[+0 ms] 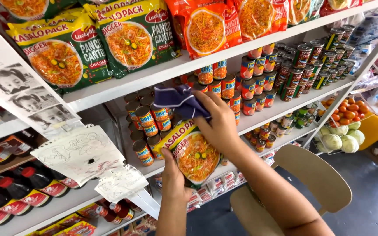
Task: Wiping down noodle packets and canned goods with a cloth and organizing them.
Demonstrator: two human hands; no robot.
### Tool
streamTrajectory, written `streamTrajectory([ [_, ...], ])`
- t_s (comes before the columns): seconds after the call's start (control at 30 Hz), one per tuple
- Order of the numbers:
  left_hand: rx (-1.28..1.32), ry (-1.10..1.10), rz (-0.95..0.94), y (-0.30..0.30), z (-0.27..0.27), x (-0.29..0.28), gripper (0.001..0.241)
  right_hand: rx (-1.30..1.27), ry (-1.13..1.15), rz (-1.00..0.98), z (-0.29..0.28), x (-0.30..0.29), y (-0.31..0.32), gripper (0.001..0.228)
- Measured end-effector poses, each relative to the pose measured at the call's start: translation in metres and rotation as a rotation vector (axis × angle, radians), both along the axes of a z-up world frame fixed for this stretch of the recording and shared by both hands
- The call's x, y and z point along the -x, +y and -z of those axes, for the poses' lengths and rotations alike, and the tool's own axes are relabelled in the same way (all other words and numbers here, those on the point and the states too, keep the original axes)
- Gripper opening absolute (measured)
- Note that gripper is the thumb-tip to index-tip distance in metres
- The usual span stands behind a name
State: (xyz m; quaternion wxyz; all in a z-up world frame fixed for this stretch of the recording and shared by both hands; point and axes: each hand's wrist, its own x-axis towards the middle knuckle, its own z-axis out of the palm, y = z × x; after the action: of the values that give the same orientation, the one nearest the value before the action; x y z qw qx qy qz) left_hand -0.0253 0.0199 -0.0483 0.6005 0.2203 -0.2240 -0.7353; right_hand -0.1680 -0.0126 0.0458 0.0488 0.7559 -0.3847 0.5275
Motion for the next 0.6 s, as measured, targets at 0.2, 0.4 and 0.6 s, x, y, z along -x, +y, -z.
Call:
streamTrajectory([
  [0.2, -0.190, -0.088, -0.090, -0.018, 0.007, -0.014, 0.079, -0.017, 0.112, -0.163, 0.049, -0.029, 0.044, 0.063],
  [0.4, -0.039, 0.118, -0.143, -0.016, 0.019, -0.038, 0.082, 0.159, 0.104, -0.016, 0.072, 0.001, 0.030, 0.051],
  [0.6, -0.139, 0.092, -0.196, -0.011, 0.007, -0.016, 0.073, 0.188, -0.031, 0.025, 0.075, -0.020, 0.051, 0.064],
])
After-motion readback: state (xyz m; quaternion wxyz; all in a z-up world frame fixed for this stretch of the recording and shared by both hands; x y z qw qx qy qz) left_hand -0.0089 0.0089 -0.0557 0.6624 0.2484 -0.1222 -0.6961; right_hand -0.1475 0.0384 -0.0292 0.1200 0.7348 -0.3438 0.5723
